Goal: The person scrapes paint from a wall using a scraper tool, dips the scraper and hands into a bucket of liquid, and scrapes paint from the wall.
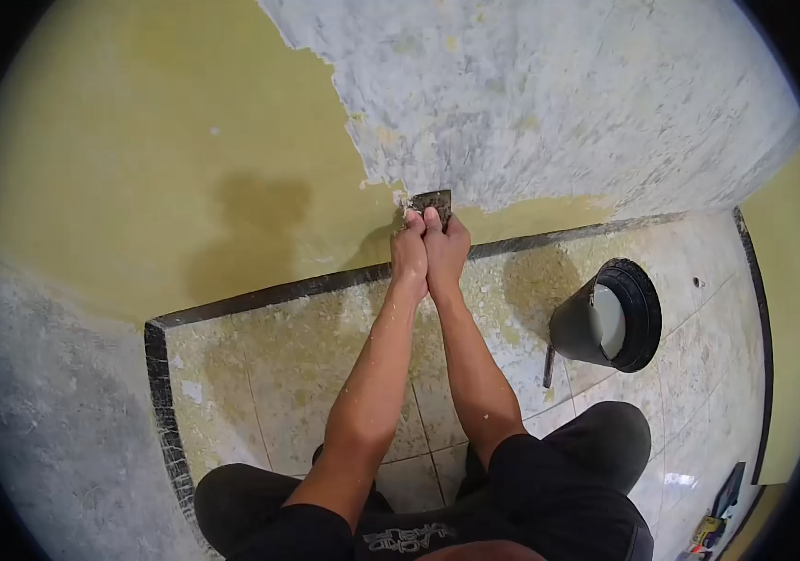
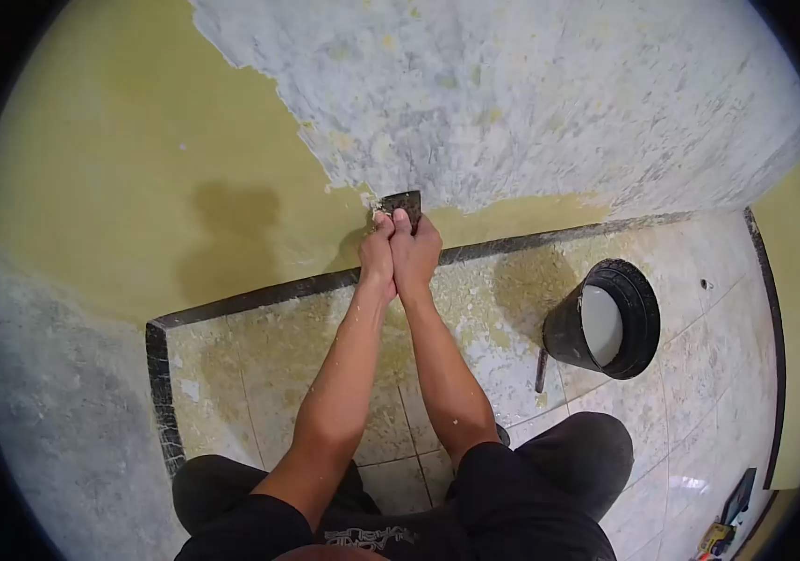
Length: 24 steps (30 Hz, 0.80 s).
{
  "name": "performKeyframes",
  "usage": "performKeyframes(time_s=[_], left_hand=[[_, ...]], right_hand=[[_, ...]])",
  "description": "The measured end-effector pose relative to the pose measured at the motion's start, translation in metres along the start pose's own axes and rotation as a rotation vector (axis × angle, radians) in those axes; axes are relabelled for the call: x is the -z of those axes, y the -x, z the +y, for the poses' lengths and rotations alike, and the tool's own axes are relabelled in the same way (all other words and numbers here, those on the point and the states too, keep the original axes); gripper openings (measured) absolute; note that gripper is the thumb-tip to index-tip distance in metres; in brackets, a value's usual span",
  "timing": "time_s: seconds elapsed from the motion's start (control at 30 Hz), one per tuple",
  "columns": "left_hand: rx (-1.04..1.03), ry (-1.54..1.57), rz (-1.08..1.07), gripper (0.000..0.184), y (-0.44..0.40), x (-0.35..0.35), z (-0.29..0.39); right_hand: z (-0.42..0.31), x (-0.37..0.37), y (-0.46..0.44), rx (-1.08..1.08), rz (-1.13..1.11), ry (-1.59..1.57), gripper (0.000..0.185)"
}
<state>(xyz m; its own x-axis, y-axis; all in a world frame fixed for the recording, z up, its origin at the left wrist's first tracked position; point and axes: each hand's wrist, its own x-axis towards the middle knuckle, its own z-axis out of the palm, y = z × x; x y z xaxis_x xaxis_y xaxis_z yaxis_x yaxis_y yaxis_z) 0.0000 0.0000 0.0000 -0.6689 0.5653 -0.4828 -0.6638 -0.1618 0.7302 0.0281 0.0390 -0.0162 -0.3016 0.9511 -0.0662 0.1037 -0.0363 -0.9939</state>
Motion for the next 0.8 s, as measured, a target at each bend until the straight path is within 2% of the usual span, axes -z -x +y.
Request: performKeyframes(time_s=[0.07, 0.1, 0.17, 0.23, 0.3, 0.37, 0.43, 0.47, 0.57, 0.7, 0.8], left_hand=[[0.015, 0.037, -0.034, 0.03, 0.014, -0.003, 0.0], [-0.067, -0.027, -0.062, 0.03, -0.014, -0.001, 0.033], [-0.139, 0.097, -0.112, 0.03, -0.004, -0.012, 0.048], [-0.175, 0.151, -0.156, 0.032, -0.007, -0.009, 0.049], [-0.281, 0.008, -0.1, 0.033, 0.0, -0.005, 0.055], [-0.288, -0.012, -0.105, 0.034, 0.003, -0.002, 0.055], [-0.272, -0.07, -0.068, 0.037, -0.004, 0.0, 0.034], [-0.185, -0.191, -0.011, 0.043, -0.012, 0.002, 0.019], [-0.073, -0.054, -0.038, 0.046, -0.03, 0.001, -0.023], [-0.032, 0.044, -0.074, 0.047, -0.027, -0.007, -0.022], [-0.061, -0.007, -0.063, 0.045, -0.031, -0.002, -0.022]], right_hand=[[-0.007, 0.007, 0.009, 0.079, 0.027, -0.043, 0.029], [-0.017, -0.03, -0.013, 0.113, 0.036, -0.144, 0.029], [-0.05, -0.025, -0.011, 0.352, 0.026, -0.086, 0.031], [-0.064, -0.024, -0.003, 0.298, -0.009, -0.127, 0.032], [-0.056, -0.034, 0.0, 0.275, 0.018, -0.264, 0.031], [-0.04, -0.039, -0.002, 0.284, 0.038, -0.239, 0.03], [-0.021, -0.032, -0.004, 0.291, 0.054, -0.194, 0.029], [-0.011, -0.022, -0.003, 0.226, 0.065, -0.141, 0.029], [0.016, 0.0, -0.01, 0.146, 0.055, -0.104, 0.028], [0.014, 0.004, -0.018, 0.143, -0.001, -0.098, 0.029], [0.017, -0.002, -0.019, 0.154, 0.03, -0.1, 0.03]])
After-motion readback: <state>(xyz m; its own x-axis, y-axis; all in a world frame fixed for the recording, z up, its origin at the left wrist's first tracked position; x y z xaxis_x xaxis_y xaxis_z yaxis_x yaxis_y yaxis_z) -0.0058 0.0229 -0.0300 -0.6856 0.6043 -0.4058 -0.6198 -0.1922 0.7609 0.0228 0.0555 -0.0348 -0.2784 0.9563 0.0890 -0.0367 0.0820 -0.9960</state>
